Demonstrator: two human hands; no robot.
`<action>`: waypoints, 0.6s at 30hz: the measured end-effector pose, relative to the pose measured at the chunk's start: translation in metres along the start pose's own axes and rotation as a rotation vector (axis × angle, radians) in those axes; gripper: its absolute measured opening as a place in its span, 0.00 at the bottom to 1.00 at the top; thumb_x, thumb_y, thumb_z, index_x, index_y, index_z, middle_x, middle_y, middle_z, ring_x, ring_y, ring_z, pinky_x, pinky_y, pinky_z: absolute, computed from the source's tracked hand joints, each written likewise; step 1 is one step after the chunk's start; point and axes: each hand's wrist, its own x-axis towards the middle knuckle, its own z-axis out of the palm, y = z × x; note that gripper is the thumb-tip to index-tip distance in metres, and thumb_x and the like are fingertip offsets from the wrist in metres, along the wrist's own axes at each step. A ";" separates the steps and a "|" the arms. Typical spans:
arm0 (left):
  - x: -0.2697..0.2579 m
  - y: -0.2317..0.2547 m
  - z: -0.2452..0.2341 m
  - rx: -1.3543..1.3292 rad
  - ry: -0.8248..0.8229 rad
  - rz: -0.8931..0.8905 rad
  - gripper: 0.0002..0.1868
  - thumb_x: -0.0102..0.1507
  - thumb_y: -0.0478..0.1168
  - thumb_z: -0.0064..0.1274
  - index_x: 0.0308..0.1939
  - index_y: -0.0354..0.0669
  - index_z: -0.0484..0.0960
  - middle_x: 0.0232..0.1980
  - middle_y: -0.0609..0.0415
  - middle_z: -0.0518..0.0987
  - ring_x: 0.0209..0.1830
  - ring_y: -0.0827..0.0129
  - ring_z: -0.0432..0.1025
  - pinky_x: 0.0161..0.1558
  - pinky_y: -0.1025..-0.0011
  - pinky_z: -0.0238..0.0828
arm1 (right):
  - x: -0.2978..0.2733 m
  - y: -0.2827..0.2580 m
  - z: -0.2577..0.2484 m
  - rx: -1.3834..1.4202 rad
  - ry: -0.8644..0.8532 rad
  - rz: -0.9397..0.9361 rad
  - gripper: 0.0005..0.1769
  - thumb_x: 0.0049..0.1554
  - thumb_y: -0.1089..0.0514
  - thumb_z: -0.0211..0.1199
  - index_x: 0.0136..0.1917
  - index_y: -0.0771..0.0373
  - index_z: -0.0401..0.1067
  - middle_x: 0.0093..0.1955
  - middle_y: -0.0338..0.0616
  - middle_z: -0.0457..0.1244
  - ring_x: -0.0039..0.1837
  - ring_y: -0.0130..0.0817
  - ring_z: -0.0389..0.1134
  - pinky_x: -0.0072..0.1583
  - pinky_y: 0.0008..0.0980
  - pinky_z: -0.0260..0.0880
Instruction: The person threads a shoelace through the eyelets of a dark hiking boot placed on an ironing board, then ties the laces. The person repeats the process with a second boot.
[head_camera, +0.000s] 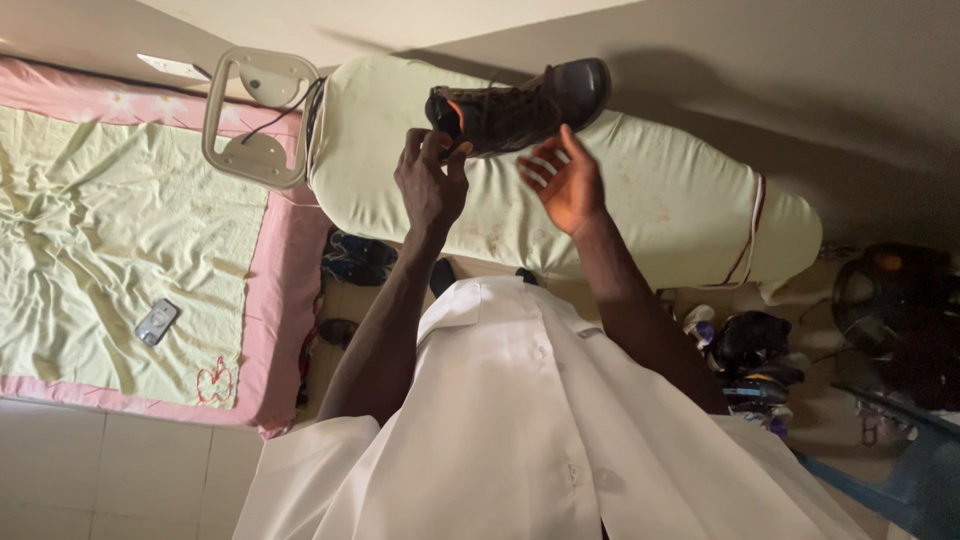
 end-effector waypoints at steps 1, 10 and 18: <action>0.001 -0.001 -0.001 0.016 0.007 0.016 0.09 0.64 0.42 0.62 0.39 0.43 0.79 0.42 0.52 0.76 0.39 0.56 0.75 0.43 0.54 0.68 | 0.001 0.004 0.007 -0.075 0.038 0.045 0.22 0.56 0.40 0.67 0.45 0.61 0.70 0.43 0.43 0.66 0.52 0.44 0.73 0.55 0.41 0.74; 0.002 0.005 -0.002 0.074 -0.041 0.079 0.09 0.65 0.42 0.60 0.39 0.42 0.78 0.42 0.50 0.76 0.39 0.51 0.72 0.43 0.53 0.67 | 0.039 0.051 0.023 -0.271 0.102 0.038 0.17 0.56 0.50 0.72 0.49 0.64 0.74 0.44 0.44 0.69 0.49 0.39 0.73 0.52 0.37 0.74; -0.001 0.007 -0.001 0.089 -0.050 0.060 0.10 0.65 0.43 0.60 0.42 0.41 0.77 0.43 0.48 0.75 0.40 0.50 0.70 0.44 0.52 0.66 | 0.034 0.032 0.005 0.038 0.319 -0.262 0.06 0.63 0.60 0.54 0.51 0.62 0.69 0.48 0.48 0.67 0.51 0.39 0.72 0.52 0.39 0.74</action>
